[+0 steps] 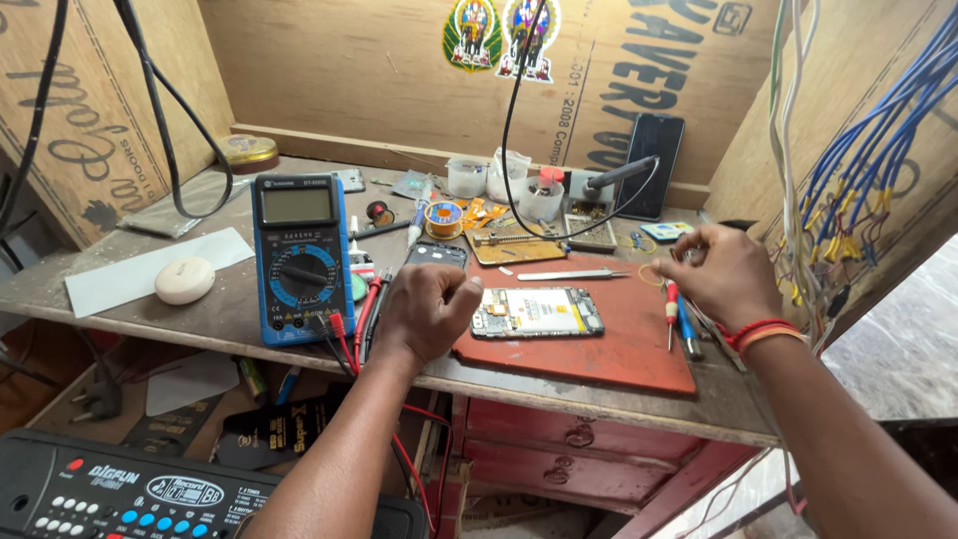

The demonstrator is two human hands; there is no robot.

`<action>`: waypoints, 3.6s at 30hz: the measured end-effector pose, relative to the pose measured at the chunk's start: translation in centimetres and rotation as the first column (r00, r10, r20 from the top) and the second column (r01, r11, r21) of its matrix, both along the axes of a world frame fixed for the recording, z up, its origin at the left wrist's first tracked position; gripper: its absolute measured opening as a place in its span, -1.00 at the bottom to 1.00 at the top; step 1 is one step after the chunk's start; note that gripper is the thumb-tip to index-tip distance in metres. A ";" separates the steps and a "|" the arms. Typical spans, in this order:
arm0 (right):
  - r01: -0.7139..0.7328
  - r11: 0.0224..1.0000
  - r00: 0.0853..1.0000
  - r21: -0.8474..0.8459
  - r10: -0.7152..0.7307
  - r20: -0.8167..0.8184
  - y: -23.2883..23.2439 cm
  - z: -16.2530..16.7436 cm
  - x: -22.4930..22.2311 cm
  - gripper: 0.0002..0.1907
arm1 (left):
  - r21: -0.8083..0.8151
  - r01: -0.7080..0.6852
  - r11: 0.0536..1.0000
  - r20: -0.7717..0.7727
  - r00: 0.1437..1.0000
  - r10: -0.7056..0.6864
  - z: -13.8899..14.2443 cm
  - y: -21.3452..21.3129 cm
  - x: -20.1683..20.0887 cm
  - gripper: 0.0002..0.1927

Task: The person probes a disassembled smartphone motherboard on the workbench with a metal probe and multimeter leads, testing points on the board. They then pick up the phone, align the back cover, and press it into place with both hands before setting it down and picking up the probe again.

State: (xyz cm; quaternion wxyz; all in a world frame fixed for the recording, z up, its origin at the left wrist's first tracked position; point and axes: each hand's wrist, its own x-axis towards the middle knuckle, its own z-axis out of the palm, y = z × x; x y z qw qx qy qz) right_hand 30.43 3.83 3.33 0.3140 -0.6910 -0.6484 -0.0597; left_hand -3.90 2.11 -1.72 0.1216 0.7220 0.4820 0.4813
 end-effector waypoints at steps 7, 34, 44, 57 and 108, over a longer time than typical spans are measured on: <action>0.059 0.879 0.996 -0.474 -0.087 -0.038 -0.1 0.5 0.3 -0.56 | 0.065 0.027 0.998 0.014 1.000 -0.028 -0.1 -0.2 -0.1 -0.48; -0.475 0.695 0.820 0.539 0.572 -0.015 -5.8 -2.8 -8.5 -0.28 | 0.067 0.009 0.998 0.120 0.993 -0.017 -0.4 0.2 -0.3 -0.41; -0.480 0.612 0.652 0.629 0.729 -0.211 -2.5 -4.3 -14.8 -0.24 | 0.043 0.000 0.999 0.123 0.992 -0.005 -0.2 0.0 -0.2 -0.43; -0.635 0.659 0.523 0.403 0.751 -0.403 -2.0 -4.8 -15.1 -0.34 | 0.108 -0.038 0.993 0.079 0.996 0.029 0.1 -0.5 0.0 -0.50; -0.489 0.706 0.558 0.511 0.704 -0.439 -1.0 -5.3 -15.5 -0.24 | 0.010 -0.031 0.999 0.109 0.994 0.030 0.1 -0.4 0.2 -0.47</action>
